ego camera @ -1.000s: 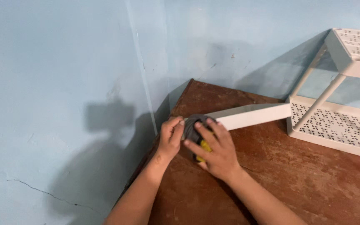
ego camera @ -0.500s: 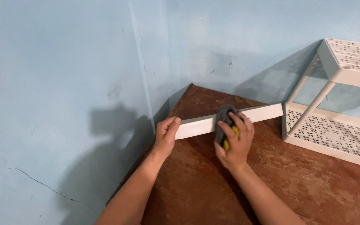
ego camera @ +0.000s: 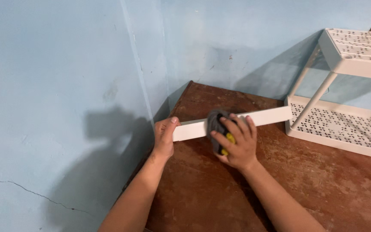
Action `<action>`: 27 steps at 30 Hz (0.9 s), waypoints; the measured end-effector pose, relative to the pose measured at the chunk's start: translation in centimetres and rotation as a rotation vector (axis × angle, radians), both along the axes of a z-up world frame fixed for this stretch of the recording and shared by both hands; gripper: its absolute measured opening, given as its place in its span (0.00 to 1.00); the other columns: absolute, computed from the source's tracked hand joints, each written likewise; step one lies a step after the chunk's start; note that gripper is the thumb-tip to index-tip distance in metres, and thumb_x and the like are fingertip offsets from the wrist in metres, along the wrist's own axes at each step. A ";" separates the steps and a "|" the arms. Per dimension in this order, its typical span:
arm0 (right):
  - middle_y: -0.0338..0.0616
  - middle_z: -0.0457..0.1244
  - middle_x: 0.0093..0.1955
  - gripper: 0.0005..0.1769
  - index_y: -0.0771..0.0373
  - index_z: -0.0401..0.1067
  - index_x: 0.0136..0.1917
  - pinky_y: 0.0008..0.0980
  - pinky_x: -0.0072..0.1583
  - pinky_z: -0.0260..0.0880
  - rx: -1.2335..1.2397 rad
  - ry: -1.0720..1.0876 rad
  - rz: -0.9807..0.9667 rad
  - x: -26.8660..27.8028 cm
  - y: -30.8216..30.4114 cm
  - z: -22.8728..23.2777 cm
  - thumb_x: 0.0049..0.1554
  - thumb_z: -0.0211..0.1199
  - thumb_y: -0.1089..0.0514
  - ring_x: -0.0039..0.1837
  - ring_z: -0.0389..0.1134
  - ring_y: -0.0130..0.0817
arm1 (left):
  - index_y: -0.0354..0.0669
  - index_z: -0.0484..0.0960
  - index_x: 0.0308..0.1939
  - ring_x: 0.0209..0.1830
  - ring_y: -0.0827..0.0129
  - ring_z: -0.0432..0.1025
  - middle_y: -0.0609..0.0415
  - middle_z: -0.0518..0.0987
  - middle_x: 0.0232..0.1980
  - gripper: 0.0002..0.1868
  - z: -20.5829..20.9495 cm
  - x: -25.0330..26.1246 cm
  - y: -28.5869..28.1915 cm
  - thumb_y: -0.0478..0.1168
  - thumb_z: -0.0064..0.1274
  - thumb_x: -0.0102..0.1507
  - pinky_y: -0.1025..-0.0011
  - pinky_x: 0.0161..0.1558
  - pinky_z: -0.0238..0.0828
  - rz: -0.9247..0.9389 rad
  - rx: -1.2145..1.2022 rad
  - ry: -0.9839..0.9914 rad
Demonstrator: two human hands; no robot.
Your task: The person assembles a white plastic shelving unit by inserting cylindrical legs into corner holes on perforated trays. They then wipe the surface of a tray with a cloth. The assembly is partially completed with several legs attached.
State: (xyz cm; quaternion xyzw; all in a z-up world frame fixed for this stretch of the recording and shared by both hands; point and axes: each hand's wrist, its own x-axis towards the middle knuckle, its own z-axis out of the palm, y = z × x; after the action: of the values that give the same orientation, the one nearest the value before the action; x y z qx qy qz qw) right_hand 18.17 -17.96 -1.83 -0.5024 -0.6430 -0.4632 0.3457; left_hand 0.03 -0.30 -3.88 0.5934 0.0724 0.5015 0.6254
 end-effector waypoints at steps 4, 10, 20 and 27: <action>0.54 0.59 0.71 0.31 0.52 0.65 0.66 0.64 0.79 0.46 0.042 0.342 -0.039 1.9 -1.7 -0.4 0.49 0.66 0.55 0.76 0.58 0.56 | 0.39 0.76 0.23 0.24 0.81 0.59 0.63 0.68 0.22 0.18 0.4 -0.2 -0.2 0.43 0.57 0.66 0.74 0.28 0.52 0.061 0.175 0.089; 0.53 0.59 0.71 0.31 0.52 0.67 0.65 0.63 0.78 0.47 0.027 0.335 -0.057 0.2 -1.2 -1.1 0.48 0.68 0.59 0.77 0.57 0.56 | 0.40 0.68 0.18 0.24 0.82 0.59 0.64 0.68 0.20 0.22 0.4 -0.2 -1.6 0.38 0.58 0.64 0.74 0.27 0.52 0.088 0.187 0.086; 0.47 0.59 0.72 0.32 0.45 0.71 0.67 0.59 0.76 0.46 -0.110 0.049 0.079 -1.7 -1.4 -0.6 0.49 0.72 0.43 0.76 0.56 0.51 | 0.39 0.67 0.20 0.26 0.81 0.57 0.63 0.65 0.22 0.21 0.2 -0.1 -1.7 0.36 0.57 0.66 0.73 0.29 0.51 0.149 0.295 0.085; 0.52 0.59 0.73 0.33 0.50 0.66 0.67 0.61 0.79 0.45 -0.041 0.272 -0.038 1.4 -2.3 -0.3 0.49 0.70 0.53 0.77 0.56 0.54 | 0.38 0.75 0.22 0.26 0.82 0.63 0.64 0.72 0.23 0.16 1.8 -0.1 -2.8 0.39 0.60 0.63 0.75 0.29 0.57 0.063 0.220 0.176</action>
State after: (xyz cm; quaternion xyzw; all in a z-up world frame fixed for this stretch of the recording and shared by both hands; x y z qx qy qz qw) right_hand 19.53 -20.21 -2.17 -0.5795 -0.5898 -0.3841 0.4107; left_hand -0.06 -3.07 -2.09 0.6975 0.0901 0.4719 0.5317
